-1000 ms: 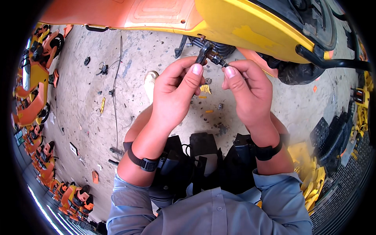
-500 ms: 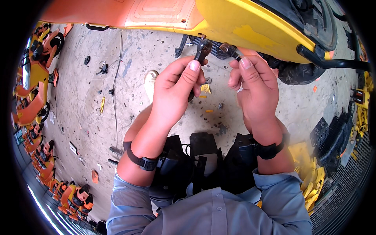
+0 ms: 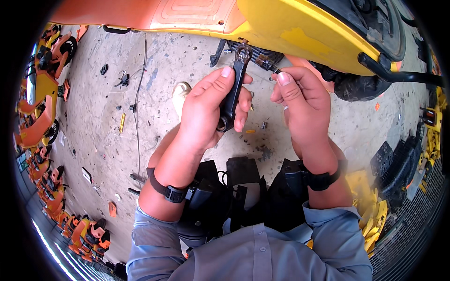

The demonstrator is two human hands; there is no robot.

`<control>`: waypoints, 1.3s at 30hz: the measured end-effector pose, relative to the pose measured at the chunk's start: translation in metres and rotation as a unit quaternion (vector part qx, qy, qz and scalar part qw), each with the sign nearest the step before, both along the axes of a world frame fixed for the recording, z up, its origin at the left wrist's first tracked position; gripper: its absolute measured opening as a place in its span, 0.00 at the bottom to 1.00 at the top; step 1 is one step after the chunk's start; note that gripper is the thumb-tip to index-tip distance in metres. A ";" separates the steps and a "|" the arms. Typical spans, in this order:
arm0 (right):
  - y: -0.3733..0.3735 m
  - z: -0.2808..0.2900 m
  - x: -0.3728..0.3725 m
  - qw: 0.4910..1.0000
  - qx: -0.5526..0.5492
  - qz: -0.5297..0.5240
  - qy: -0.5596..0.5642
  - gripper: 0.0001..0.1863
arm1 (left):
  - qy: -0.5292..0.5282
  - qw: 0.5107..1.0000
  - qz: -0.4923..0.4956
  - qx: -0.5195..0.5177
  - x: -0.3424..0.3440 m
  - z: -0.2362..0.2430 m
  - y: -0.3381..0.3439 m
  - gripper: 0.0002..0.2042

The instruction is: The person manipulates a black cable and a small metal part with their hands, attempting to connect or fit them together near the frame of a yellow scooter.

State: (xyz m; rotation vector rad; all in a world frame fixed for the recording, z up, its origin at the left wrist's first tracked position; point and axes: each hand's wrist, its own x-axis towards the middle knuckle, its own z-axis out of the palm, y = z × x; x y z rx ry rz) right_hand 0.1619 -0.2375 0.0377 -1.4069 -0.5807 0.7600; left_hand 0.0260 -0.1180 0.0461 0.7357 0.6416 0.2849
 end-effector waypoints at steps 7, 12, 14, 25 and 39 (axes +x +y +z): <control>0.001 0.001 -0.004 0.999 -0.013 -0.011 -0.048 0.09 | 0.019 0.997 0.017 0.073 0.004 -0.003 -0.005 0.18; 0.004 0.005 0.003 0.985 -0.042 -0.010 0.167 0.19 | 0.022 0.988 0.032 0.148 0.005 -0.010 -0.007 0.17; 0.005 0.005 0.007 0.973 -0.037 0.015 0.226 0.22 | 0.022 0.986 0.028 0.163 0.005 -0.011 -0.007 0.17; 0.003 0.001 0.007 0.961 -0.001 0.071 0.266 0.21 | 0.032 0.995 0.005 0.096 0.006 -0.001 -0.006 0.19; 0.006 -0.008 -0.002 0.998 0.047 -0.008 0.047 0.09 | 0.022 0.999 -0.009 0.047 0.005 -0.001 -0.005 0.19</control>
